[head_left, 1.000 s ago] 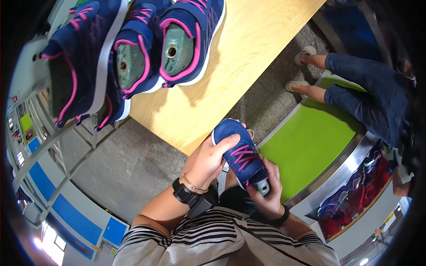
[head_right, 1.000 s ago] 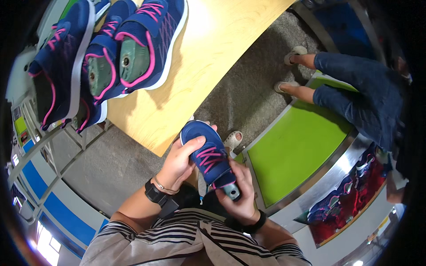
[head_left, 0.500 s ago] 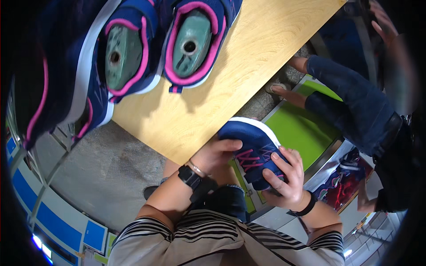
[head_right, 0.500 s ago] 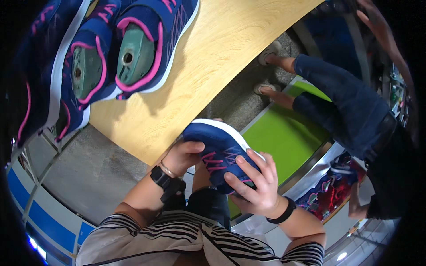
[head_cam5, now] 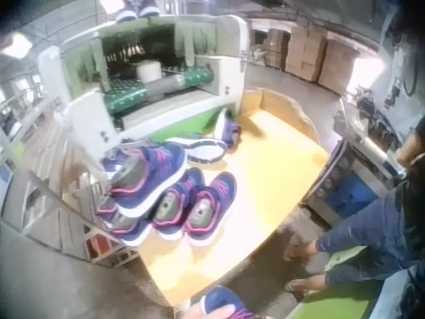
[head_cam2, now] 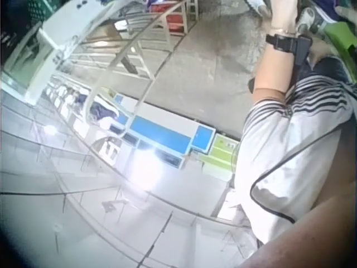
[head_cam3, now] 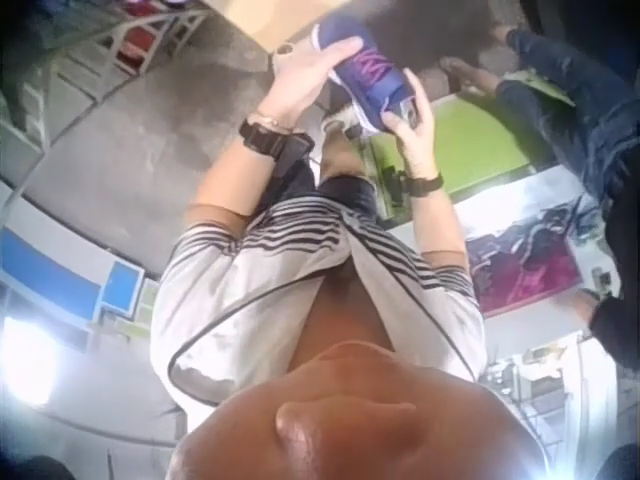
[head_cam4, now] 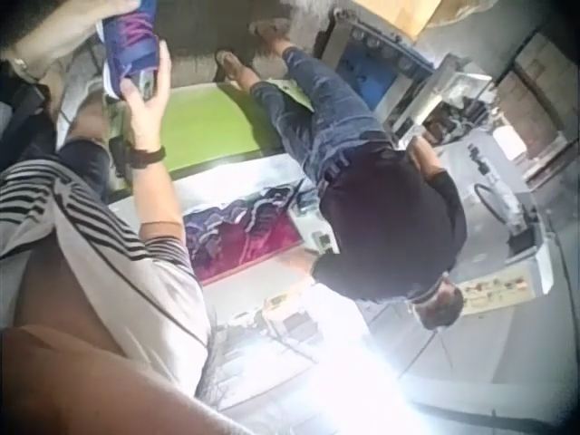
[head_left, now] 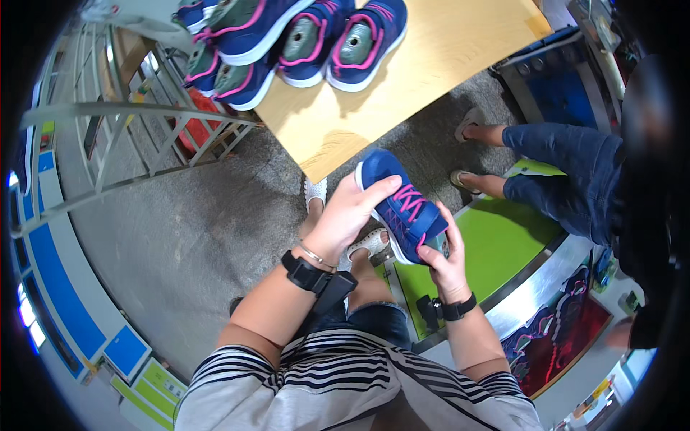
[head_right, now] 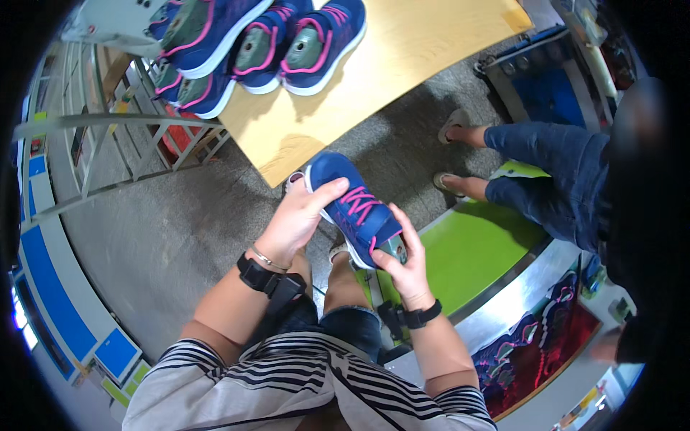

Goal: The person picks up shoes from a table, removes the green shoe lasts from inside them, and places the shoes onto a conveyor belt.

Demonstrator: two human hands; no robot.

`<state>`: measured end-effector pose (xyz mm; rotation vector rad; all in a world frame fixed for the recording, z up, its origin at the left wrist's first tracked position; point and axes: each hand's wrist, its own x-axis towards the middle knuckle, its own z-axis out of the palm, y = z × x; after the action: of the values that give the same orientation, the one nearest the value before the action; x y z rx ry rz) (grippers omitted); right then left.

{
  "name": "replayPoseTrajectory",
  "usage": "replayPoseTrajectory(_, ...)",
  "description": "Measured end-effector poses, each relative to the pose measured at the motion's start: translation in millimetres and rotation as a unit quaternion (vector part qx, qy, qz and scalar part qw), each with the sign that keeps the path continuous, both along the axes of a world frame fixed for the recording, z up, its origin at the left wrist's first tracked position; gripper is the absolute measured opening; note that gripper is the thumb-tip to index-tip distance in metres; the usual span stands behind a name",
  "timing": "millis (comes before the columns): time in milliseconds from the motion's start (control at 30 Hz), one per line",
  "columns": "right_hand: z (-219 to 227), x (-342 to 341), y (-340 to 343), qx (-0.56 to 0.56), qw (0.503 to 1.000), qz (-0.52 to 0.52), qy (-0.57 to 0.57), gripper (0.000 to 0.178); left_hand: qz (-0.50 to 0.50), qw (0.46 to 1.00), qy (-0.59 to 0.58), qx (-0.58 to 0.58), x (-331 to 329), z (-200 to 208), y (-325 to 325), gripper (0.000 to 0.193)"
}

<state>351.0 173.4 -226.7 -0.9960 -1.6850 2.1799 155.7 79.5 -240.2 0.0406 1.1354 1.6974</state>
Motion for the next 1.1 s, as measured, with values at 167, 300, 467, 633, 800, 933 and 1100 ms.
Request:
replayPoseTrajectory(167,11.8,-6.8,-27.8,-0.221,0.959,-0.177,-0.018,0.079,-0.022,0.998,0.008,-0.054,11.6,-16.2,-6.3,0.02)
replayPoseTrajectory(300,1.5,-21.3,-30.8,-0.275,0.944,-0.183,-0.022,0.074,0.026,0.996,-0.025,-0.083,5.6,-34.8,-3.7,0.019)
replayPoseTrajectory(467,17.7,-42.9,-31.2,-0.263,0.941,-0.203,-0.065,0.073,-0.004,0.989,0.031,-0.144,-9.0,-30.5,2.1,0.018)
replayPoseTrajectory(633,49.3,-64.4,-34.9,-0.178,0.95,-0.219,-0.134,0.078,0.009,0.994,-0.09,-0.062,-15.7,-32.5,-0.6,0.01)
replayPoseTrajectory(800,47.5,-68.5,-42.6,-0.043,0.964,-0.171,-0.201,0.069,-0.052,0.988,-0.101,-0.101,-20.5,-48.1,-3.0,0.036)
replayPoseTrajectory(933,32.0,-45.2,-27.6,-0.007,0.984,-0.109,-0.143,0.069,-0.041,0.986,-0.161,-0.035,-16.9,-37.7,-1.6,0.042)
replayPoseTrajectory(1100,33.4,-11.7,-24.3,0.128,0.991,-0.015,-0.047,0.071,0.0,0.987,-0.162,0.016,-3.8,-10.7,-14.3,0.029)
